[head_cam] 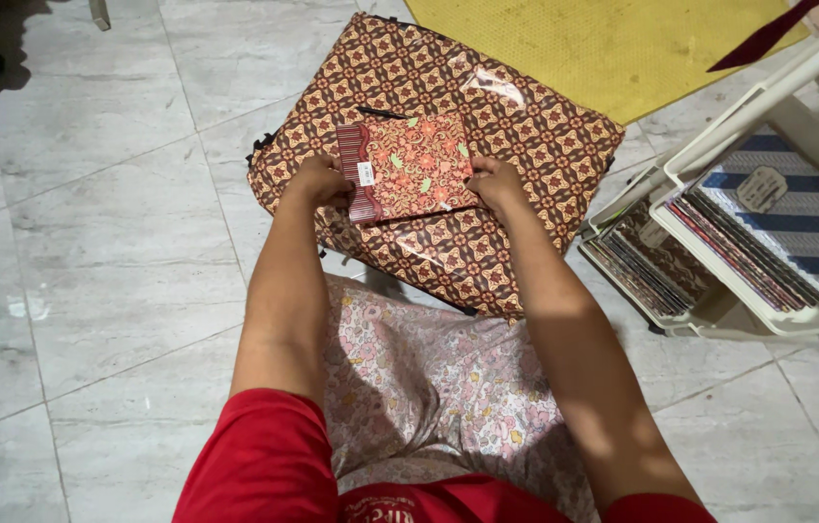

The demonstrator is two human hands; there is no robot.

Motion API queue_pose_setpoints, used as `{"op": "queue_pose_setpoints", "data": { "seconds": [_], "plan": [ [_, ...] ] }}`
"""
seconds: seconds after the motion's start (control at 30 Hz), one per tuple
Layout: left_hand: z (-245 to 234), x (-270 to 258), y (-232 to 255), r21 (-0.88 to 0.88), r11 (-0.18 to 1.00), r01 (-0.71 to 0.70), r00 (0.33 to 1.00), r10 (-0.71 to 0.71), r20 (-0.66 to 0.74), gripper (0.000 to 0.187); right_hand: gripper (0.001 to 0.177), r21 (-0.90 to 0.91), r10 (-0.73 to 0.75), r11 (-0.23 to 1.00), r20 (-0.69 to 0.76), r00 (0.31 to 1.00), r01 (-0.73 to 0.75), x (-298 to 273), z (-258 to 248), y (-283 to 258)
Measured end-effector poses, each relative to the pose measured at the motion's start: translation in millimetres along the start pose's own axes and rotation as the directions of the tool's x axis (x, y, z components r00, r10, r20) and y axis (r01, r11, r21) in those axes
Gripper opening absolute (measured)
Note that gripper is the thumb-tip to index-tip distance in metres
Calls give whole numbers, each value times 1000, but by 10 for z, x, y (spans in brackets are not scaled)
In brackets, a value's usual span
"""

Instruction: The person sits on the floor and repeatedly picks up small notebooks from a patterned bag, then places them into a white rolling cart. The person handles the notebooks one at a time and arranges them in the cart's lower shelf.

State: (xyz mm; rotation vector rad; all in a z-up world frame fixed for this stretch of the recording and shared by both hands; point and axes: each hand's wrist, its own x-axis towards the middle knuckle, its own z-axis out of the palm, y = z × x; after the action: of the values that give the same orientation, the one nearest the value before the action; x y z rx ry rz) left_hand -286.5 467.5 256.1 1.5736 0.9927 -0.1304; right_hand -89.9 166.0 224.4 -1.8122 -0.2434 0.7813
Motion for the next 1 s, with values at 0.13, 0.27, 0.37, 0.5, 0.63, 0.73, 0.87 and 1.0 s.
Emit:
{"op": "queue_pose_setpoints", "data": {
  "seconds": [0.13, 0.27, 0.37, 0.5, 0.63, 0.73, 0.87, 1.0],
  "plan": [
    [69, 20, -3, -15, 999, -51, 999, 51, 10, 28, 45, -70, 91, 994, 19, 996, -90, -61, -69, 14],
    [188, 25, 50, 135, 977, -166, 986, 166, 12, 24, 39, -345, 35, 938, -17, 999, -39, -186, -292, 82],
    [347, 44, 159, 124, 980, -155, 983, 141, 114, 19, 37, -177, 235, 957, 4, 972, -231, -294, -554, 151],
    [684, 73, 326, 3, 984, -178, 949, 170, 264, 20, 38, -107, 327, 935, -110, 939, -338, -510, -855, 257],
    [979, 97, 440, 37, 993, -111, 933, 92, 349, 19, 39, -2, 410, 909, -166, 897, -416, -820, -1073, 451],
    [1224, 80, 558, 60, 995, -78, 875, 40, 482, 20, 40, 78, 462, 887, -135, 876, -456, -1088, -1298, 617],
    [1571, -22, 703, 148, 987, -65, 782, -42, 622, 16, 39, 85, 509, 860, -71, 858, -503, -1536, -1665, 878],
    [2084, -200, 803, 235, 966, -105, 705, -95, 703, 17, 36, 166, 568, 814, -35, 822, -556, -2054, -2039, 1116]
  ]
}}
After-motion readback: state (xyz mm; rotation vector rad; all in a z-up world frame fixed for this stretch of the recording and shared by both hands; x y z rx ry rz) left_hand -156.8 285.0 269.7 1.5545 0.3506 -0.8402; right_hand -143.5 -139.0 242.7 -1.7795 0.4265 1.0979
